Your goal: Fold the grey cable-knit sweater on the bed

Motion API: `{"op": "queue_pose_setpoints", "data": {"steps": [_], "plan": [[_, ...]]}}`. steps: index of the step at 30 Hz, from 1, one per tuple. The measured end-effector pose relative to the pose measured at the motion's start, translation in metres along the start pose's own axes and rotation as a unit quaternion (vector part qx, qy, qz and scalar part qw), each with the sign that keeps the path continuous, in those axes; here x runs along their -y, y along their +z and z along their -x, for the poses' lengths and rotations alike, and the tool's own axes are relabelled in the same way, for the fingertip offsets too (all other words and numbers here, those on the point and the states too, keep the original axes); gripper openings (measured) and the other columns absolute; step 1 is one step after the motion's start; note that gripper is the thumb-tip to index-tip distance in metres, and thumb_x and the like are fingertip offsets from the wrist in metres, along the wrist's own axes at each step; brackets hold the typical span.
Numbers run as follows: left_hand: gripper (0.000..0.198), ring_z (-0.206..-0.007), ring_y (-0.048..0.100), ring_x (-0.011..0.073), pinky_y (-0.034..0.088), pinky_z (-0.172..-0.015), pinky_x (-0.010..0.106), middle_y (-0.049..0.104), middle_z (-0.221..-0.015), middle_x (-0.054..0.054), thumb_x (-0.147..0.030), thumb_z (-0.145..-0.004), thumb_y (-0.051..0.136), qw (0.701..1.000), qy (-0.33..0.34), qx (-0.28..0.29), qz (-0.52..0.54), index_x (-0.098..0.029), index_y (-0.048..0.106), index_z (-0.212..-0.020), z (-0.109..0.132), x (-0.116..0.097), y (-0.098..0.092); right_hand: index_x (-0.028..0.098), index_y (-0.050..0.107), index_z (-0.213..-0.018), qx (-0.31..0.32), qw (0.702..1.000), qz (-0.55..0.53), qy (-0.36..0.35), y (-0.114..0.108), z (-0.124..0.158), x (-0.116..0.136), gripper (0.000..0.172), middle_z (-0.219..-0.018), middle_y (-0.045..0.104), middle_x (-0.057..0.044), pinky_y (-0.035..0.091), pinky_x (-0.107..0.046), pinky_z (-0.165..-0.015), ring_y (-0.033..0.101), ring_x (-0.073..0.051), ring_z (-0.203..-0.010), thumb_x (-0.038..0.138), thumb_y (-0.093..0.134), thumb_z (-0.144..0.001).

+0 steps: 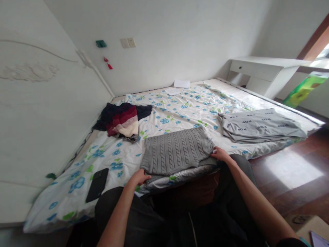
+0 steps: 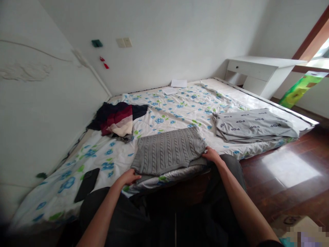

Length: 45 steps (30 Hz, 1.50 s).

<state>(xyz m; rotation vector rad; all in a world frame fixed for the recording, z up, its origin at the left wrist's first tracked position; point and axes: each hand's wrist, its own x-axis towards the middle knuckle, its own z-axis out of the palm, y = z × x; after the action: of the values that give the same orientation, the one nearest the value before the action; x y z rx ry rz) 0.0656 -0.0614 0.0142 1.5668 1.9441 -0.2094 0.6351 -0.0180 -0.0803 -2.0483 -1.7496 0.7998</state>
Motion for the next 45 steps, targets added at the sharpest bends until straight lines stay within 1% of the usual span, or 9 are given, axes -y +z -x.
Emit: {"op": "queue_pose_setpoints", "data": {"steps": [9, 13, 17, 24, 29, 34, 38, 42, 45], "plan": [[0.030, -0.058, 0.067, 0.0214, 0.050, -0.060, 0.029, 0.061, -0.054, 0.000, -0.034, -0.079, 0.085, 0.997, -0.059, 0.020, -0.051, -0.023, 0.058, -0.071, 0.007, 0.002, -0.003, 0.023, 0.080, -0.136, -0.066, 0.987, 0.109, 0.101, -0.004, 0.010, 0.002, 0.041, -0.119, 0.085, -0.020, 0.059, -0.042, -0.091, 0.083, -0.038, -0.112, 0.020, 0.068, -0.097], [0.030, -0.085, 0.078, 0.0276, 0.054, -0.074, 0.031, 0.075, -0.074, 0.005, -0.033, -0.081, 0.085, 0.993, -0.027, -0.047, -0.107, -0.024, 0.058, -0.072, 0.011, 0.003, -0.011, 0.019, 0.074, -0.142, -0.090, 0.986, 0.131, 0.056, -0.005, 0.021, 0.012, 0.048, -0.135, 0.076, -0.023, 0.057, -0.044, -0.103, 0.075, -0.040, -0.126, 0.020, 0.073, -0.094], [0.014, -0.099, 0.076, 0.0259, 0.053, -0.088, 0.032, 0.079, -0.096, 0.005, -0.034, -0.095, 0.074, 0.983, 0.084, -0.145, -0.080, -0.025, 0.065, -0.089, 0.021, -0.013, -0.006, 0.026, 0.078, -0.130, -0.106, 0.986, 0.087, -0.092, -0.013, 0.034, 0.014, 0.041, -0.132, 0.074, -0.014, 0.054, -0.045, -0.116, 0.068, -0.035, -0.127, 0.022, 0.077, -0.089], [0.040, -0.114, 0.073, 0.0255, 0.055, -0.107, 0.034, 0.078, -0.122, 0.006, -0.040, -0.090, 0.086, 0.942, 0.334, -0.032, -0.007, -0.026, 0.079, -0.127, 0.029, -0.072, 0.039, 0.028, 0.089, -0.127, 0.058, 0.961, 0.009, -0.270, 0.001, 0.047, 0.052, 0.046, -0.139, 0.077, -0.009, 0.050, -0.042, -0.124, 0.069, -0.030, -0.133, 0.013, 0.077, -0.085], [0.025, -0.105, 0.074, 0.0237, 0.055, -0.100, 0.032, 0.077, -0.108, 0.006, -0.023, -0.096, 0.070, 0.940, 0.338, -0.032, -0.035, -0.025, 0.085, -0.116, 0.020, -0.081, 0.046, 0.026, 0.090, -0.103, 0.088, 0.949, -0.012, -0.302, 0.011, 0.046, 0.066, 0.020, -0.113, 0.085, -0.007, 0.056, -0.042, -0.116, 0.075, -0.029, -0.114, 0.020, 0.073, -0.093], [0.026, -0.092, 0.071, 0.0211, 0.053, -0.090, 0.030, 0.074, -0.100, 0.003, -0.019, -0.089, 0.066, 0.943, 0.330, -0.044, -0.022, -0.024, 0.085, -0.107, 0.019, -0.072, 0.036, 0.023, 0.088, -0.103, 0.071, 0.957, -0.080, -0.270, 0.005, 0.046, 0.061, 0.018, -0.104, 0.086, -0.007, 0.060, -0.037, -0.102, 0.078, -0.027, -0.104, 0.023, 0.072, -0.095], [0.030, -0.104, 0.072, 0.0243, 0.053, -0.097, 0.032, 0.076, -0.106, 0.005, -0.017, -0.085, 0.067, 0.942, 0.329, -0.027, -0.056, -0.025, 0.085, -0.108, 0.020, -0.067, 0.036, 0.025, 0.089, -0.097, 0.122, 0.949, -0.059, -0.283, 0.008, 0.046, 0.062, 0.012, -0.101, 0.086, -0.005, 0.059, -0.036, -0.101, 0.078, -0.027, -0.101, 0.023, 0.077, -0.092], [0.026, -0.107, 0.074, 0.0263, 0.054, -0.099, 0.033, 0.077, -0.109, 0.006, -0.030, -0.091, 0.072, 0.945, 0.322, 0.001, -0.062, -0.026, 0.087, -0.112, 0.017, -0.066, 0.038, 0.024, 0.089, -0.099, 0.141, 0.952, -0.075, -0.261, 0.013, 0.041, 0.059, 0.019, -0.102, 0.087, -0.006, 0.059, -0.033, -0.093, 0.078, -0.026, -0.098, 0.037, 0.075, -0.099], [0.030, -0.104, 0.074, 0.0254, 0.054, -0.096, 0.033, 0.079, -0.110, 0.006, -0.045, -0.096, 0.071, 0.947, 0.318, 0.025, -0.034, -0.026, 0.088, -0.111, 0.015, -0.066, 0.037, 0.022, 0.089, -0.102, 0.068, 0.970, -0.097, -0.213, 0.013, 0.033, 0.046, 0.029, -0.099, 0.087, -0.007, 0.059, -0.035, -0.090, 0.078, -0.026, -0.092, 0.044, 0.069, -0.104]]}}
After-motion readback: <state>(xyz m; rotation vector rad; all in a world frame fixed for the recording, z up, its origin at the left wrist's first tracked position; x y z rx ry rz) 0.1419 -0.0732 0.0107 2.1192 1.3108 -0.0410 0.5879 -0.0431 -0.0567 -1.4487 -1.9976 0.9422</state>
